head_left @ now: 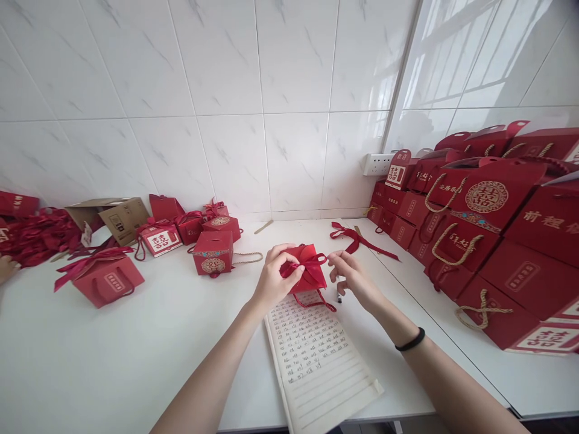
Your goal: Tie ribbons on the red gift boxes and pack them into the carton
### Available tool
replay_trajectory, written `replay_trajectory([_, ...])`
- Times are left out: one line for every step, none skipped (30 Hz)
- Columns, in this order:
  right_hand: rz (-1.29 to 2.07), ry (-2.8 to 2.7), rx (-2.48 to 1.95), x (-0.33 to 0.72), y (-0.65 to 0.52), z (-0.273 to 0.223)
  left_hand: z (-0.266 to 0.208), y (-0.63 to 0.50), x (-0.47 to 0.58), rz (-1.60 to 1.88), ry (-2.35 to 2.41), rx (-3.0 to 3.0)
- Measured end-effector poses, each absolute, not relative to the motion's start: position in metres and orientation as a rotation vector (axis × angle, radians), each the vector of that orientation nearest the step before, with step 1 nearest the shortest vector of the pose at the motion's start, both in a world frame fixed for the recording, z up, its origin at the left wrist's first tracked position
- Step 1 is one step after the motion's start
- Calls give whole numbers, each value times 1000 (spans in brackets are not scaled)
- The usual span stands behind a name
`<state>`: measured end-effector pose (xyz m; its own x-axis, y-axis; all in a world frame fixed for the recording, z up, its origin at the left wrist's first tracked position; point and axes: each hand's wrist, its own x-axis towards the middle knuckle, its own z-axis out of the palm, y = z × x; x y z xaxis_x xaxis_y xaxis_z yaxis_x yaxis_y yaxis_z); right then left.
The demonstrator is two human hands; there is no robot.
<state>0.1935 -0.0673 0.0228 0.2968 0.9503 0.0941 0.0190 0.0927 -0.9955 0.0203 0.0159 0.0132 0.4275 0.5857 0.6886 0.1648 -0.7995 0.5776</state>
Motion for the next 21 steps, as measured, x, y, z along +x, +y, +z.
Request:
replay_trajectory([934,-1088,-1300,194,-67,23,13,16,20,1325,650,2259])
replay_trajectory([952,-1149,-1325,194,-67,22,13,16,20,1318,655,2267])
replay_trajectory([966,-1206,-1342,194,-67,20,13,16,20,1316,652,2283])
replay_trajectory([978,-1253,-1348,195,-66,19,13,16,20,1318,645,2304])
replay_trajectory([991,-1296,-1344,195,-66,17,12,16,20,1324,638,2324])
replay_trajectory([1007,-1336,-1331,195,-65,15,12,16,21,1329,633,2340])
replay_trajectory([1024,-1372,-1313,196,-64,13,11,16,21,1333,632,2349])
replay_trajectory([1041,-1400,-1294,196,-64,11,11,15,21,1333,636,2350])
replay_trajectory([1057,-1423,-1278,197,-63,11,11,15,21,1330,643,2347])
replay_trajectory([1069,-1438,-1271,198,-63,11,11,14,21,1325,651,2339])
replay_trajectory([1078,-1445,-1271,199,-63,11,11,14,21,1321,661,2329])
replay_trajectory([1088,-1450,-1278,200,-63,12,11,13,22,1316,670,2318])
replay_trajectory([1100,-1452,-1290,201,-64,13,12,13,22,1312,677,2308])
replay_trajectory([1111,-1452,-1303,202,-65,15,12,12,22,1311,683,2303])
replay_trajectory([1122,-1452,-1318,202,-65,17,12,12,22,1312,686,2299])
replay_trajectory([1133,-1452,-1334,203,-66,18,12,11,23,1314,688,2298])
replay_trajectory([1142,-1453,-1353,204,-67,20,12,11,23,1317,688,2298])
replay_trajectory([1147,-1452,-1375,204,-67,21,12,11,23,1319,687,2298])
replay_trajectory([1147,-1449,-1399,204,-68,22,12,11,23,1321,688,2296])
replay_trajectory([1144,-1446,-1425,204,-68,23,12,11,23,1321,690,2294])
replay_trajectory([1136,-1438,-1447,204,-68,23,12,11,23,1319,694,2290])
